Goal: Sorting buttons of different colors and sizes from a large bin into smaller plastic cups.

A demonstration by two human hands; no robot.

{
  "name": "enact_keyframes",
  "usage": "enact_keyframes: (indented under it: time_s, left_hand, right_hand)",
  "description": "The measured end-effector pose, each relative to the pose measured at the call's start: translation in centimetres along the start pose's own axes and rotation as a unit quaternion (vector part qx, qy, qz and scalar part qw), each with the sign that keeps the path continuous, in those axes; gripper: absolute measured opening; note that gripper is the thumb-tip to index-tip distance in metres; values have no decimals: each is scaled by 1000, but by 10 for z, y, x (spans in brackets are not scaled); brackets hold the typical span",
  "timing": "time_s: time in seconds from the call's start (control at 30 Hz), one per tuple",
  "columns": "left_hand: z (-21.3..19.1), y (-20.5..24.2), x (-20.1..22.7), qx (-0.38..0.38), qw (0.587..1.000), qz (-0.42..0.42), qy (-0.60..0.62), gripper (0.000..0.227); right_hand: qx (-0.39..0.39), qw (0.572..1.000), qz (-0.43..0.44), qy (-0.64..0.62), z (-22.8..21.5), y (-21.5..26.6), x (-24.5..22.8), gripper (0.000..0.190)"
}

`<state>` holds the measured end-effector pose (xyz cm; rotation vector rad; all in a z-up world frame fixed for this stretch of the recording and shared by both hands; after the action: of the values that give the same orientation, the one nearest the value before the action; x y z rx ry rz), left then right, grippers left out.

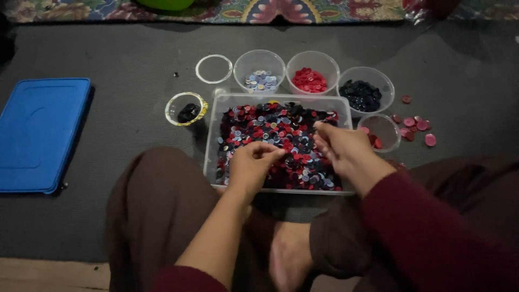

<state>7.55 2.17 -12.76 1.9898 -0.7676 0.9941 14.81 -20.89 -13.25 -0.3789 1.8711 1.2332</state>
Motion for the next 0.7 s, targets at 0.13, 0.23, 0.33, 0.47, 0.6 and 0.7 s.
enact_keyframes:
  time_s: [0.13, 0.23, 0.33, 0.47, 0.6, 0.7]
  left_hand:
    - [1, -3, -8, 9, 999, 5, -35, 18]
    - [-6, 7, 2, 4, 1000, 8, -25, 26]
    - [-4, 6, -2, 5, 999, 17, -52, 22]
    - [5, 12, 9, -15, 999, -1, -28, 21]
    - [10, 23, 24, -35, 998, 58, -7, 25]
    - [18, 28, 17, -42, 996, 40, -66, 21]
  right_hand:
    - [-17, 999, -41, -3, 22, 11, -46, 22]
    - [-44, 981, -103, -160, 29, 34, -96, 31]
    - [-64, 982, -152, -93, 27, 31, -90, 65]
    - [-96, 955, -271, 74, 12, 52, -50, 31]
    - [-164, 955, -194, 153, 5, 72, 5, 29]
    - [-148, 974, -131, 114, -7, 82, 11, 33]
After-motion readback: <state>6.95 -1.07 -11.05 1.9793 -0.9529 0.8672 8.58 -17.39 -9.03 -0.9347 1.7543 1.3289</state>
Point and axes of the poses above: each hand's wrist, its own y-axis away from the middle knuckle, its own z-axis out of the palm, x = y × z, the point moved 8 cm from there along -y, towards the middle knuckle, and after that the axes turned 15 degrees about x, right-handed, at the moved point
